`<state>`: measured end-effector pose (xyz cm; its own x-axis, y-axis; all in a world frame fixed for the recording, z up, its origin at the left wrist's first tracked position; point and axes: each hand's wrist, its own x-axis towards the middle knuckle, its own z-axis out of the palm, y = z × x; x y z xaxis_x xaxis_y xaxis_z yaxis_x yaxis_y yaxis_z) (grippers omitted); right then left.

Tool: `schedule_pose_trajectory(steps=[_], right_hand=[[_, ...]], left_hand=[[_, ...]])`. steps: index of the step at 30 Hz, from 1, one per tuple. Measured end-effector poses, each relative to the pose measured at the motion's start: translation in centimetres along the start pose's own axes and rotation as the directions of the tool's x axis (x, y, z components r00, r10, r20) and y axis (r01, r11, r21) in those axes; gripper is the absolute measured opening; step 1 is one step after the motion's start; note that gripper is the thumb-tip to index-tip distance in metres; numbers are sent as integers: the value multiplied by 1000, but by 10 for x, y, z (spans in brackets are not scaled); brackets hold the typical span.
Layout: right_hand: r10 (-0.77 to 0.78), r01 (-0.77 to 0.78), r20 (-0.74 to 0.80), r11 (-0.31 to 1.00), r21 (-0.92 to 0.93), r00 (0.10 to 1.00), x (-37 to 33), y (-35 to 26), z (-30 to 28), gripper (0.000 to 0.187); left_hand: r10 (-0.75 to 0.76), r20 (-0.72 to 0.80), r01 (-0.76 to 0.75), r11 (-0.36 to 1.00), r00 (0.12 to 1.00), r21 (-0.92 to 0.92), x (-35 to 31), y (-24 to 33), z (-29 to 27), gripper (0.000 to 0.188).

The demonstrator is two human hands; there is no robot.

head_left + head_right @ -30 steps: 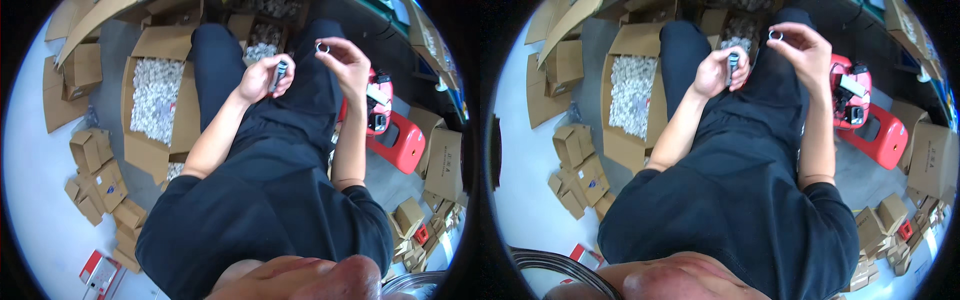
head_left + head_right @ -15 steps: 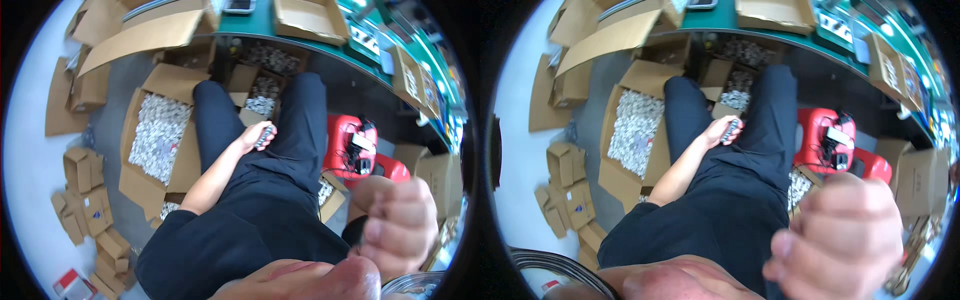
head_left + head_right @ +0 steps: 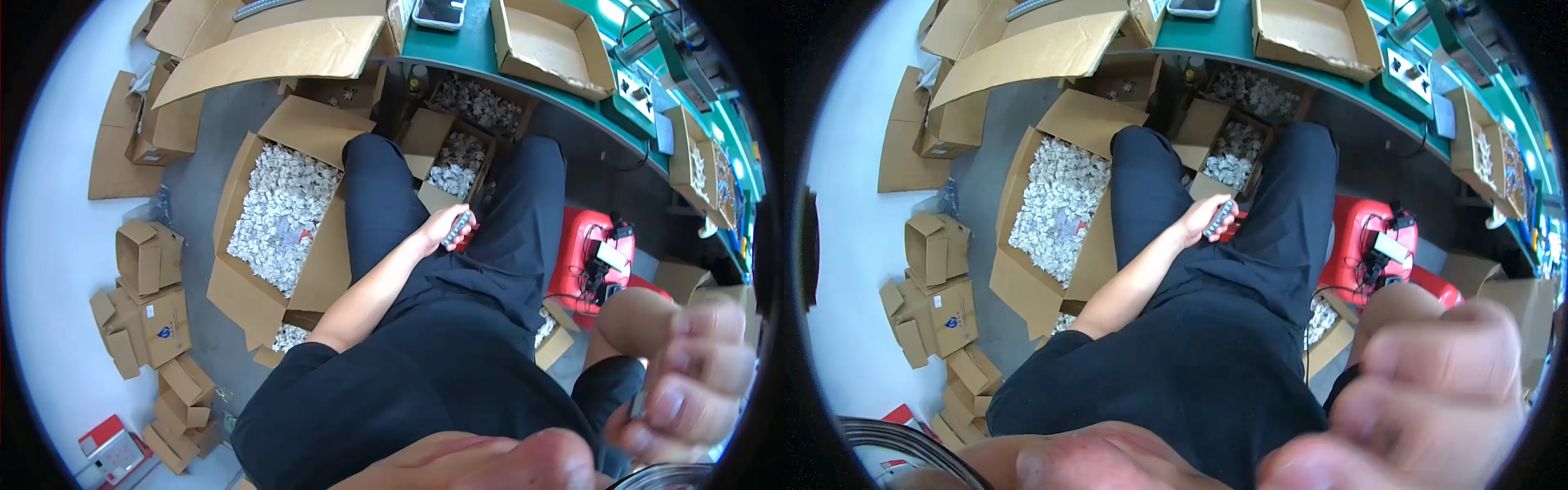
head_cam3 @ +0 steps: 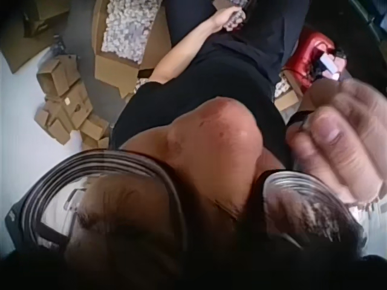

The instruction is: Assembling small plastic and metal components manually and using a small manual press tool at a workstation.

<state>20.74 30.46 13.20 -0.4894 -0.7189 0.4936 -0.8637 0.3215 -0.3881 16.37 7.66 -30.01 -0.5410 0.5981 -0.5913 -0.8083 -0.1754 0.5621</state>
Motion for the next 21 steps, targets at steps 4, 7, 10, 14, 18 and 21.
schedule_pose_trajectory(steps=[4, 7, 10, 14, 18, 21], right_hand=[[-220, 128, -205, 913, -386, 954, -18, 80, 6, 26], [315, -460, -703, 888, -20, 637, -78, 191, 12, 27], [444, -488, -807, 843, 228, 390, -137, 283, 19, 23], [531, -555, -783, 777, 297, 323, -150, 300, 44, 20], [664, -541, -598, 735, 409, 450, -116, 250, 81, 18], [746, -537, -299, 646, 543, 596, -101, 206, 159, 14]], left_hand=[[-18, 34, 20, 999, 999, -45, 9, 2, 4, 40], [-5, -15, 5, 999, 1000, 35, 8, 3, 7, 40], [-39, -24, 40, 998, 999, 53, 8, 4, 6, 40], [-60, -33, 62, 997, 998, 53, 15, 1, 1, 39], [-23, 135, 32, 997, 991, -69, 7, 14, 20, 40], [53, 292, 1, 984, 955, -181, 2, 25, 31, 42]])
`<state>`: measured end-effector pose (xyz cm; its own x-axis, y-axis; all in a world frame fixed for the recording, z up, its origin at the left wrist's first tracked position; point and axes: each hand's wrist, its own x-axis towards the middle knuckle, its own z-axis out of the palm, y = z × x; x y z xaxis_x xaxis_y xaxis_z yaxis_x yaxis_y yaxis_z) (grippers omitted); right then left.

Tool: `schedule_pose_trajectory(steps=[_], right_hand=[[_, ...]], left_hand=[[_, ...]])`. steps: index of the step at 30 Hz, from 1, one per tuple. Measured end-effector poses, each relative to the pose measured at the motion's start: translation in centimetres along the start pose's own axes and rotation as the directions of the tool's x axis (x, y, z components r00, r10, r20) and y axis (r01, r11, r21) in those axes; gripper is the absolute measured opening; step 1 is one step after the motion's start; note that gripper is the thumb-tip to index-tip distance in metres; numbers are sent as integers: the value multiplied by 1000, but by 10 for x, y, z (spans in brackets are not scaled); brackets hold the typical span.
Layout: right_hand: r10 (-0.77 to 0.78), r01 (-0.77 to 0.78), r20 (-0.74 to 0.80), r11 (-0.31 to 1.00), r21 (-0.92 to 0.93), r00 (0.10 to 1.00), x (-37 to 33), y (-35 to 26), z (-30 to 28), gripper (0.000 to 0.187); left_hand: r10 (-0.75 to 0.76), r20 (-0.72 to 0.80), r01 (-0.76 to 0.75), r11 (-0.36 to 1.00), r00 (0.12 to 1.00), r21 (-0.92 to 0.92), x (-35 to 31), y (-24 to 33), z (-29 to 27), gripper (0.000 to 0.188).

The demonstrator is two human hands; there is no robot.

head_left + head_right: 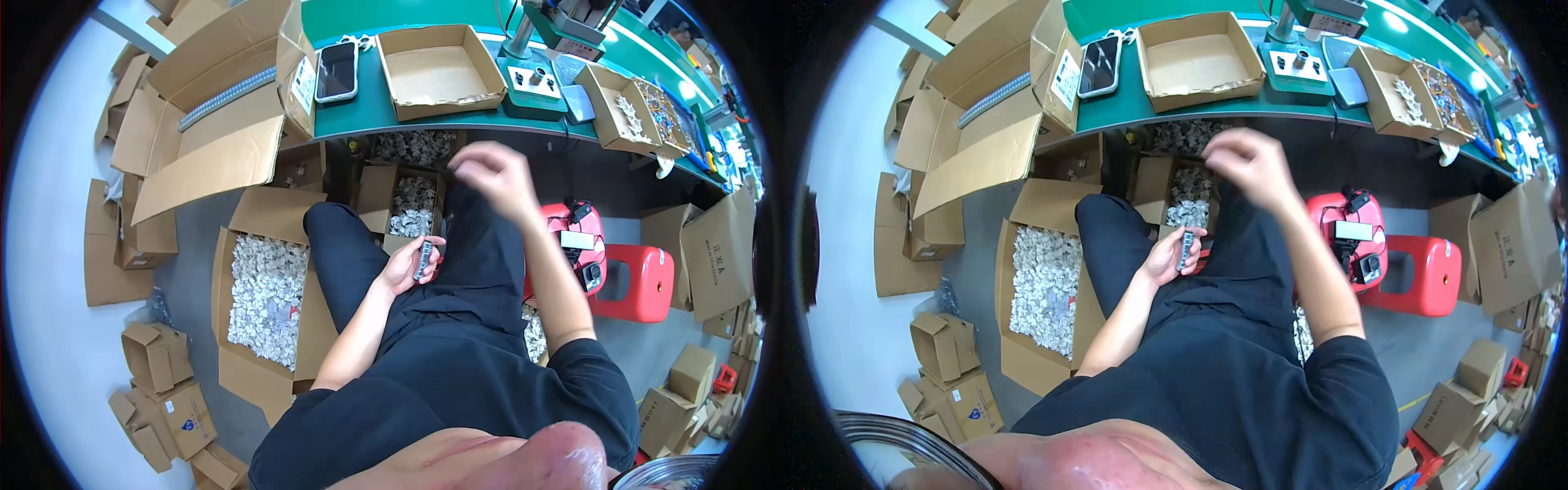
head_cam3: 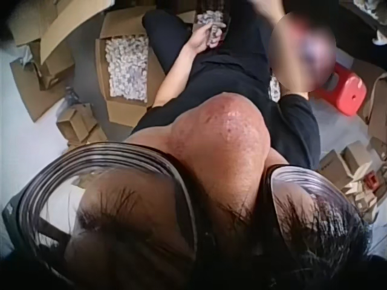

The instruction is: Assembling small plastic and metal components manually and using a small manual press tool at a workstation.

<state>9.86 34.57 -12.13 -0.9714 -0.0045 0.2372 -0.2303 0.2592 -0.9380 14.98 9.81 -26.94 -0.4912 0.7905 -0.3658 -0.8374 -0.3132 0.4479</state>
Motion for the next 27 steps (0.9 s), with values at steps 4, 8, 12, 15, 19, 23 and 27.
schedule_pose_trajectory(steps=[4, 8, 12, 15, 19, 23, 27], right_hand=[[263, -300, 163, 913, 278, 951, -66, 50, 73, 20], [372, -411, 194, 880, 236, 908, -89, 51, 85, 21], [353, -375, 287, 927, 22, 890, -84, 54, 76, 25], [-221, 275, 207, 919, -283, 953, -82, 67, 75, 27], [-244, 365, 344, 863, -350, 907, -80, 78, 65, 29], [75, 206, 599, 899, -387, 798, -61, 48, 37, 28], [67, 87, 598, 970, -226, 799, -61, 55, 38, 27]], left_hand=[[91, 178, -65, 987, 980, -146, 1, 0, -1, 46], [91, 209, -46, 977, 974, -208, -7, -4, -12, 46], [42, 190, -5, 981, 981, -194, -2, -6, -14, 44], [66, 179, -26, 976, 982, -218, 6, -7, -13, 45], [47, 123, -21, 980, 991, -199, 12, -10, -11, 48], [16, 124, -1, 992, 992, -124, 12, -9, -6, 49], [-29, 295, 46, 998, 955, -51, 13, -14, -21, 48]])
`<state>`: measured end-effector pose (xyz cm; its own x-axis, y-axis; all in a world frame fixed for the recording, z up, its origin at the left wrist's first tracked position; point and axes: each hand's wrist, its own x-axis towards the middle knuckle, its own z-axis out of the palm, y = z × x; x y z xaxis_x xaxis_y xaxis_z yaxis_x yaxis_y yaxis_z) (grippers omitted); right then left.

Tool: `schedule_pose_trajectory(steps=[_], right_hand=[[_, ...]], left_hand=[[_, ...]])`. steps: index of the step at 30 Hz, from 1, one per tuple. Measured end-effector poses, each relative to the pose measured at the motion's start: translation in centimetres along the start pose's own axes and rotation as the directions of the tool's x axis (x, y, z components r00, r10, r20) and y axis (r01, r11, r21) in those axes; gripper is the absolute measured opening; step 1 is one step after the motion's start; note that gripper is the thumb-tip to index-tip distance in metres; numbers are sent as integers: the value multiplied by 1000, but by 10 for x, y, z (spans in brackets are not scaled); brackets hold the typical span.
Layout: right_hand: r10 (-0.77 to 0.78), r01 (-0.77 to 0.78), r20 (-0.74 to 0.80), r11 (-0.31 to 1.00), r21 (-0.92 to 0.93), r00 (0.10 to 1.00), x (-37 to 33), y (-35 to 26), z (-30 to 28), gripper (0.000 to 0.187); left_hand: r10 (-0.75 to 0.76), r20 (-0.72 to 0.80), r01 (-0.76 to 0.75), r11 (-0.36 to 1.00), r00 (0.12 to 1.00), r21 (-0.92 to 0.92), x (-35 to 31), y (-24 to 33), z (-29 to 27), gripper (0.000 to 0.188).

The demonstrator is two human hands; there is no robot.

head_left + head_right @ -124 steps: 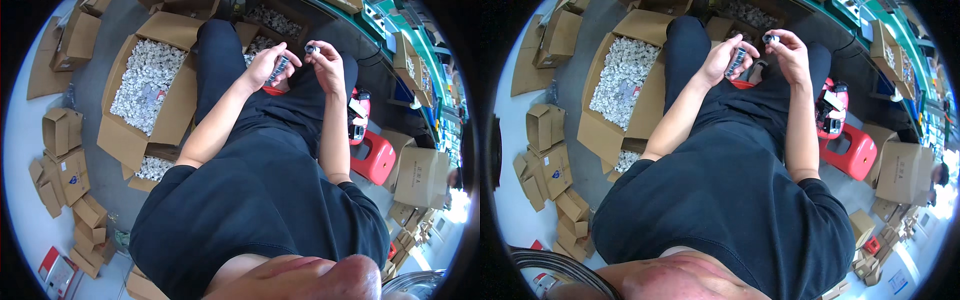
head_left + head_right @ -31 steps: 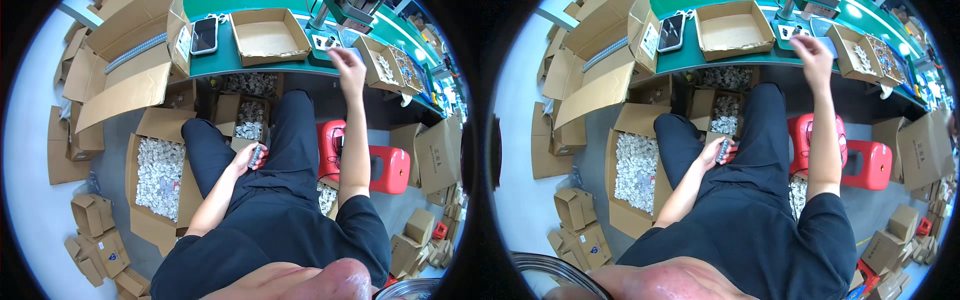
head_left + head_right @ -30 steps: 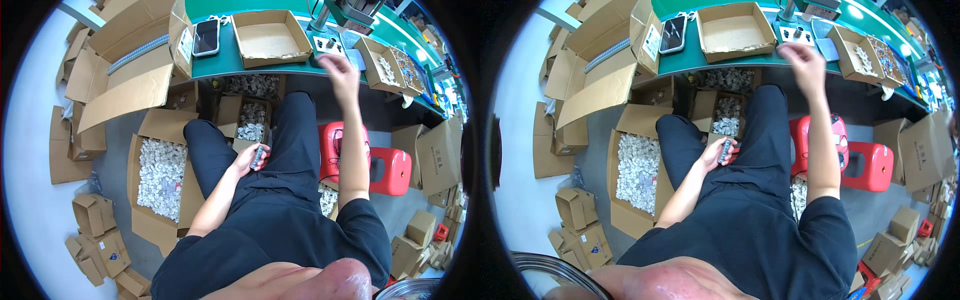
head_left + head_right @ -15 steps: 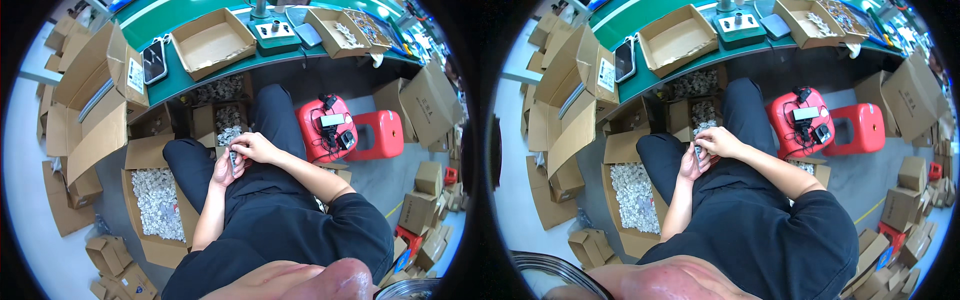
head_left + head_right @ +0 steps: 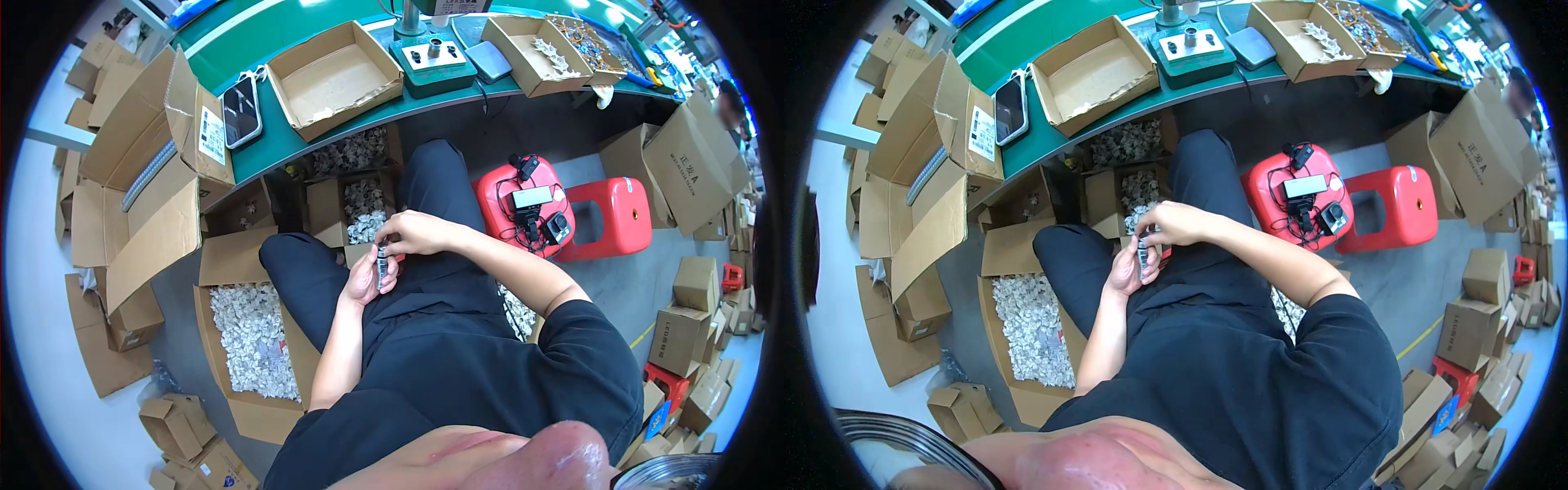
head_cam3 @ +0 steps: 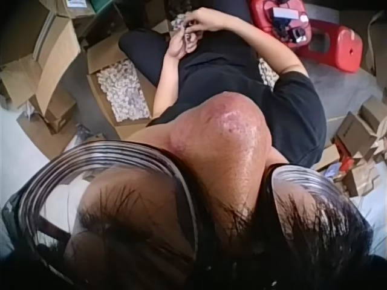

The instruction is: Assembling small plastic and metal components manually and using a small manual press tool at a workstation.

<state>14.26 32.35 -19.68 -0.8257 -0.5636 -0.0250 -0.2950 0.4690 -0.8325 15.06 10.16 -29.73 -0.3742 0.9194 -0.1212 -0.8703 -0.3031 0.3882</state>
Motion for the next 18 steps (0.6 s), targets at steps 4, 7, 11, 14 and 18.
schedule_pose_trajectory(steps=[4, 7, 11, 14, 18], right_hand=[[179, -139, -54, 894, 427, 982, -2, 23, 11, 27], [227, -145, -87, 828, 541, 970, -6, 22, 31, 27], [241, -186, -56, 859, 476, 969, -7, 23, 39, 28], [230, -210, -7, 901, 380, 973, -7, 23, 35, 30], [210, -209, 28, 932, 296, 977, -5, 23, 31, 33]], left_hand=[[0, -94, 7, 998, 996, 67, 1, 7, 12, 51], [2, -153, 16, 993, 988, 117, 3, 7, 19, 54], [-31, -236, 63, 990, 971, 129, -4, 3, 15, 60], [-31, -251, 97, 962, 967, 255, -6, -5, 5, 62], [-14, -268, 113, 927, 963, 357, -4, -7, 9, 63]])
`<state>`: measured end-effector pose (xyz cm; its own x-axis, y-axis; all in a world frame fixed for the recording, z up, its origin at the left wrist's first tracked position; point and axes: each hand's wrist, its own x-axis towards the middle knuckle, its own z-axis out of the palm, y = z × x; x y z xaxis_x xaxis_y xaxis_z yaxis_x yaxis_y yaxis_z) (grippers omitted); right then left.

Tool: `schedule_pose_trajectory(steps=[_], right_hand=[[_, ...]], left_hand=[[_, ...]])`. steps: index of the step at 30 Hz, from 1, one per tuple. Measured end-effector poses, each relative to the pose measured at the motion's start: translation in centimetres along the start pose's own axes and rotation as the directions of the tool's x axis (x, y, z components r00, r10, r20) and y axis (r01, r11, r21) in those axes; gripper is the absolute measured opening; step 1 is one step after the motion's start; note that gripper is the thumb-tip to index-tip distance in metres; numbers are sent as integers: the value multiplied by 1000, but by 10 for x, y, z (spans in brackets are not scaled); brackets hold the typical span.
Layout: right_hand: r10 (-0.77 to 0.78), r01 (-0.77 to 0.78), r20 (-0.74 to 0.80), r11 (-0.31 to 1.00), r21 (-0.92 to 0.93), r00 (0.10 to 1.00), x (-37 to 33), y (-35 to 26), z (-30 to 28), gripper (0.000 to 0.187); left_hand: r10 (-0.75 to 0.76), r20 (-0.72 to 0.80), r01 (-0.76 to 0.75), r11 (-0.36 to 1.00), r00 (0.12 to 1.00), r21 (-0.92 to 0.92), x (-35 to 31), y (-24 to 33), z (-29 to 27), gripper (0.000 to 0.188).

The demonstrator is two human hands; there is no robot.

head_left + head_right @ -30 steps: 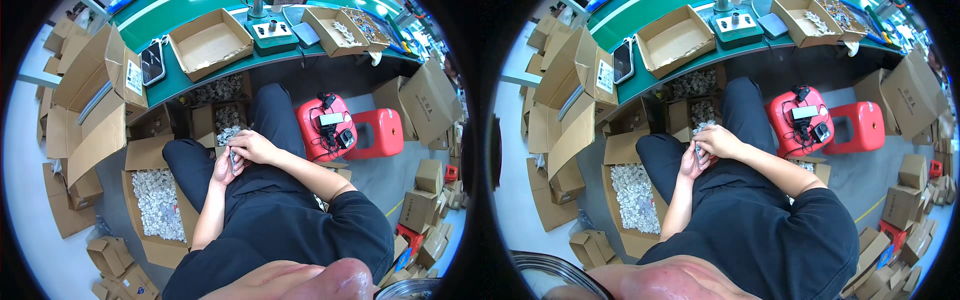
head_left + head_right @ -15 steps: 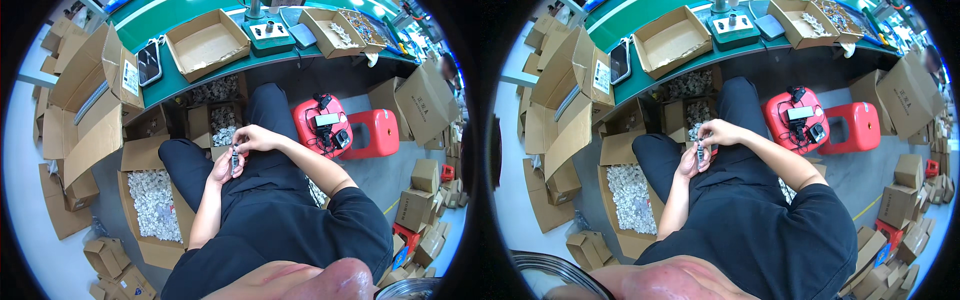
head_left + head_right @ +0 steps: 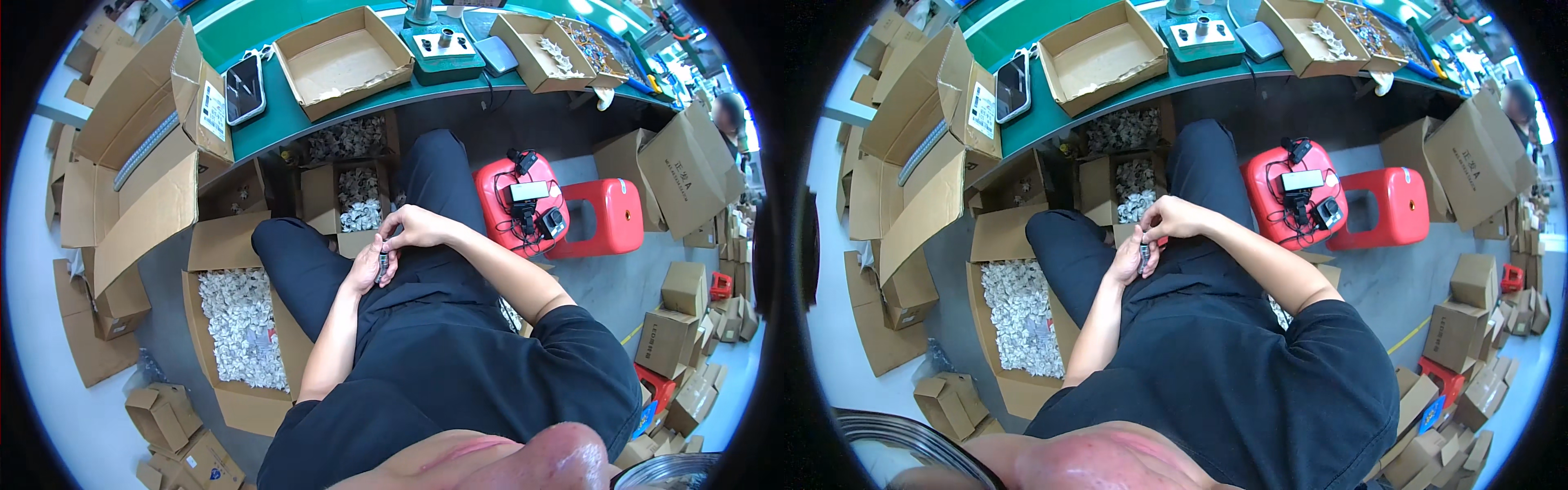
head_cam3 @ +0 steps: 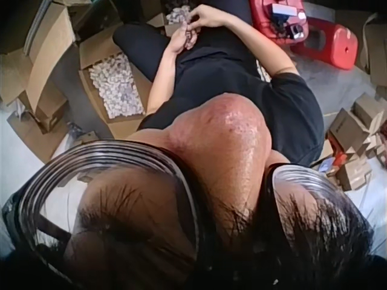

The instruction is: Assembling small plastic and metal components manually and using a small manual press tool at a workstation.

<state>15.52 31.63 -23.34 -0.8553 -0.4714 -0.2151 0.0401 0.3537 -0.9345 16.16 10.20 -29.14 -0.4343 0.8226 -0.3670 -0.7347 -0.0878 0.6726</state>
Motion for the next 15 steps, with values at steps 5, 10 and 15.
schedule_pose_trajectory(steps=[5, 10, 15], right_hand=[[-392, 353, -46, 869, -348, 919, -3, -24, -20, 31], [-236, -149, -798, 915, -374, 555, -52, -110, -190, 19], [-408, -575, -872, 658, -486, 270, -115, -66, -386, 29]], left_hand=[[-8, -25, 7, 999, 1000, -32, -2, 6, 2, 61], [33, 9, -32, 998, 999, -50, -2, 6, 1, 56], [-29, -29, 30, 999, 999, 20, 7, 6, 2, 54]])
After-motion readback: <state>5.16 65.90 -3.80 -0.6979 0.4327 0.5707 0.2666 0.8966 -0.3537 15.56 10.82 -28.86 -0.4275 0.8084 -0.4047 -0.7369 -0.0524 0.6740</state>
